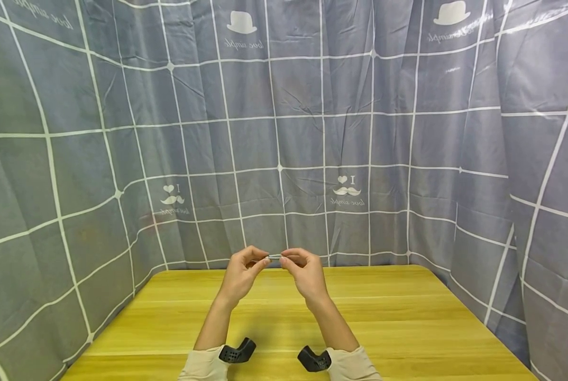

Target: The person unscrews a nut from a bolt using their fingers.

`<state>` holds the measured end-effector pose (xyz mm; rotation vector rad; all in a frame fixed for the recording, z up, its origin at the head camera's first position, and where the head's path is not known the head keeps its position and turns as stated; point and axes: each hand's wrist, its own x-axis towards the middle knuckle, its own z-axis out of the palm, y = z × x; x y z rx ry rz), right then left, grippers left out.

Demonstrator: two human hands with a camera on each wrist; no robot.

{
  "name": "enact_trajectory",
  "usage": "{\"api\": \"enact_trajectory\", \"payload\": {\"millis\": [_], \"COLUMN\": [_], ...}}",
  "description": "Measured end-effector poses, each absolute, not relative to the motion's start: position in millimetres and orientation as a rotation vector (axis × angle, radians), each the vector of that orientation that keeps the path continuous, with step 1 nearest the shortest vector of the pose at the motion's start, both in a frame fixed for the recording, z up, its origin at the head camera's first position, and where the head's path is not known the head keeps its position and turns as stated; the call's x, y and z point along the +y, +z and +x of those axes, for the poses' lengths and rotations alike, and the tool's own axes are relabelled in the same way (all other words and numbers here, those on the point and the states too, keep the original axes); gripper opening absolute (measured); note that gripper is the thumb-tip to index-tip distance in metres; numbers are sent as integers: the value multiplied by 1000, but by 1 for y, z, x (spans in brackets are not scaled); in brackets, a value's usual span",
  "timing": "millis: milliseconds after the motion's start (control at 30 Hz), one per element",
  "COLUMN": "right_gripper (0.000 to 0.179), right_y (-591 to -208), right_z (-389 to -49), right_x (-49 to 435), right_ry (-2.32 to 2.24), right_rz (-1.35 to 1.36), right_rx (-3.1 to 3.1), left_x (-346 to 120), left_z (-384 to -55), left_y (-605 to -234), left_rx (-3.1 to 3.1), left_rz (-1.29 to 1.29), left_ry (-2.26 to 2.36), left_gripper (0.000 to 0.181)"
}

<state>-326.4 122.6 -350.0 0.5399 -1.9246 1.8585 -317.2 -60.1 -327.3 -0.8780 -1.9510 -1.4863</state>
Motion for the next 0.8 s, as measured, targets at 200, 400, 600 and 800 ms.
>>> {"api": "enact_trajectory", "payload": {"millis": [200,400,600,800], "right_gripper": [24,23,18,18], "right_y": [-351,-352,-353,-351], "right_z": [-327,-327,-328,-328], "right_x": [122,121,122,122], "right_ry": [1878,1892,1878,1912], "right_rz": [521,473,489,528], "right_rx": [-1922,-1949,-1943,-1898], "left_x": [-60,-60,-60,-59], "left_z": [-317,-318,-317,-317], "left_y": [-327,-329,-328,-329], "left_rx": [-1950,-1949,-1959,-1960], "left_rz": [-881,-865,-862,-863], "left_ry": [-1500,-1504,-1503,-1505], "left_gripper": [4,4,4,4]}}
